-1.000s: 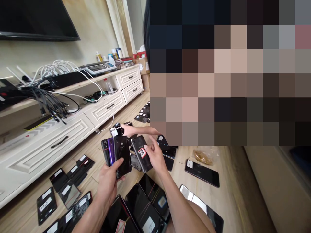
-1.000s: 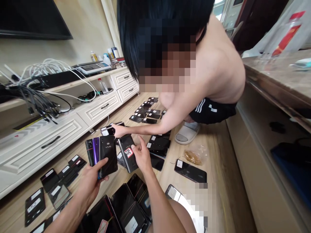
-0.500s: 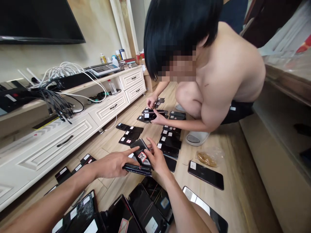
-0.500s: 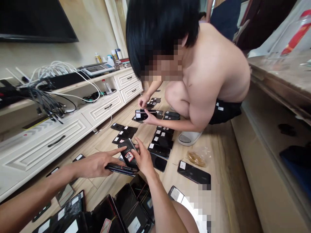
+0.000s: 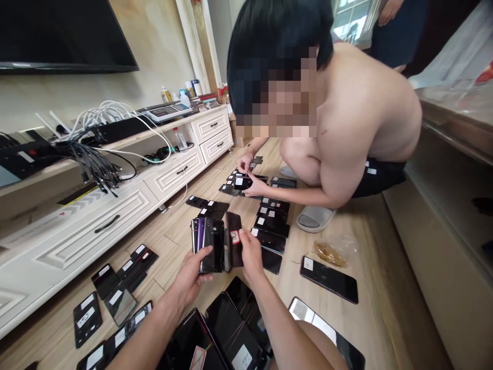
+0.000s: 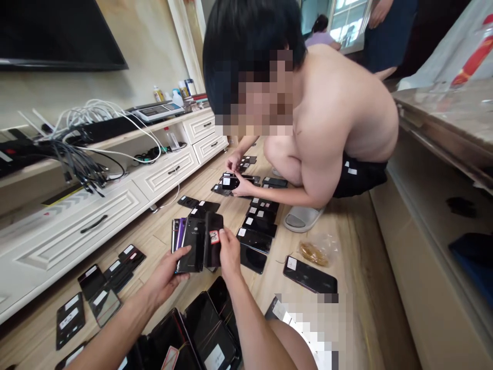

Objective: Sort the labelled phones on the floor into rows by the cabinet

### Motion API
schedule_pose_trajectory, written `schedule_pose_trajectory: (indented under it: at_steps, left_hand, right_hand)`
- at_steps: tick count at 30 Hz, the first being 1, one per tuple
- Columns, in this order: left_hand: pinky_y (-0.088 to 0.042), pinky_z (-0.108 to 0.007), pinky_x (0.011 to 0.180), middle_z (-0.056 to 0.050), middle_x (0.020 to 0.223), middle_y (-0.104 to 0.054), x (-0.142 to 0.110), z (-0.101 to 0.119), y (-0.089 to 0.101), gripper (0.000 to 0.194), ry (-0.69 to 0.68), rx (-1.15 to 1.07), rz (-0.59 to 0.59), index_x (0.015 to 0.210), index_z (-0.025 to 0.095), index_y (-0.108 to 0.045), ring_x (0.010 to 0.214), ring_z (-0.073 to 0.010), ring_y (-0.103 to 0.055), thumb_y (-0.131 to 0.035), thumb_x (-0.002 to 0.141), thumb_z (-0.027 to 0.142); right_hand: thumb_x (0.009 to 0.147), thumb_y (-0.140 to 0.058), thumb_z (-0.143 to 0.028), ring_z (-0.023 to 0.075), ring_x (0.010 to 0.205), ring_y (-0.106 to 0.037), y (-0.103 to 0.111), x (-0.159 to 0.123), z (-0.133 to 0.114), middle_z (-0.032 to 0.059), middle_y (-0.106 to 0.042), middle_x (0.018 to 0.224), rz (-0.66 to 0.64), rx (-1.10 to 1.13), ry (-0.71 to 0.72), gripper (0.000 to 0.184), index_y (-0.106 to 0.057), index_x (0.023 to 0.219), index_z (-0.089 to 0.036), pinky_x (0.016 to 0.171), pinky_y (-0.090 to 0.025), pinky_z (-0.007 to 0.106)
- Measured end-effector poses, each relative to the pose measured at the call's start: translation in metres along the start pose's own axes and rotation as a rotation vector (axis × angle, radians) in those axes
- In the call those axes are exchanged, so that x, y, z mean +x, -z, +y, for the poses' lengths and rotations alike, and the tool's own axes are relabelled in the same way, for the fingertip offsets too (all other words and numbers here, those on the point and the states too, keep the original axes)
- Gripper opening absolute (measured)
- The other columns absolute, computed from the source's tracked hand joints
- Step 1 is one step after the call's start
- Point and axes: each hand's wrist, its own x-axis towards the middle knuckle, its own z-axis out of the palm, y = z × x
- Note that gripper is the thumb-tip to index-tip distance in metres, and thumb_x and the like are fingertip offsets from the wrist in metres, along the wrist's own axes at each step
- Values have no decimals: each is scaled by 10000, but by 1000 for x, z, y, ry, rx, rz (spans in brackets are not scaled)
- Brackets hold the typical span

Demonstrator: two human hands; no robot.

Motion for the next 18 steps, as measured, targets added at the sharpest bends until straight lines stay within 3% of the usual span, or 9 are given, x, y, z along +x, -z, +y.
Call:
schedule_pose_trajectory:
  at_steps: [3,7,12,18]
  left_hand:
    - [-547,-248,436,-63,799,-680,0,-12,-18,275,48,-22,-44,1039,124,-666,619,-169,-644,-729,914,360]
    - [-616,-313,588,-135,994,-726,2,-21,-36,422,96,-107,-124,1190,132,-664,744,-193,-693,-646,969,491]
    - [-611,-317,653,-109,1001,-729,9,-26,-45,373,122,-133,-165,1210,153,-636,777,-190,-693,-752,879,280]
    - [-620,-368,659,-98,912,-718,12,-26,-32,430,158,-110,-193,1191,137,-600,762,-212,-685,-683,769,116]
  right_hand:
    - [861,-658,-530,277,1016,-671,-8,-6,11,49,-771,1078,16,-128,31,375,-783,1074,-249,969,-481,399]
    - [830,-696,-482,309,1194,-623,-7,-5,29,83,-742,1199,76,-176,-17,370,-797,1092,-241,1116,-400,444]
    - [862,-664,-501,292,1246,-625,-1,-1,32,89,-716,1305,37,-159,-39,439,-776,1193,-235,1147,-406,436]
    - [863,-632,-491,286,1280,-608,-2,-2,29,68,-704,1343,-28,-124,-42,473,-754,1238,-228,1154,-415,434]
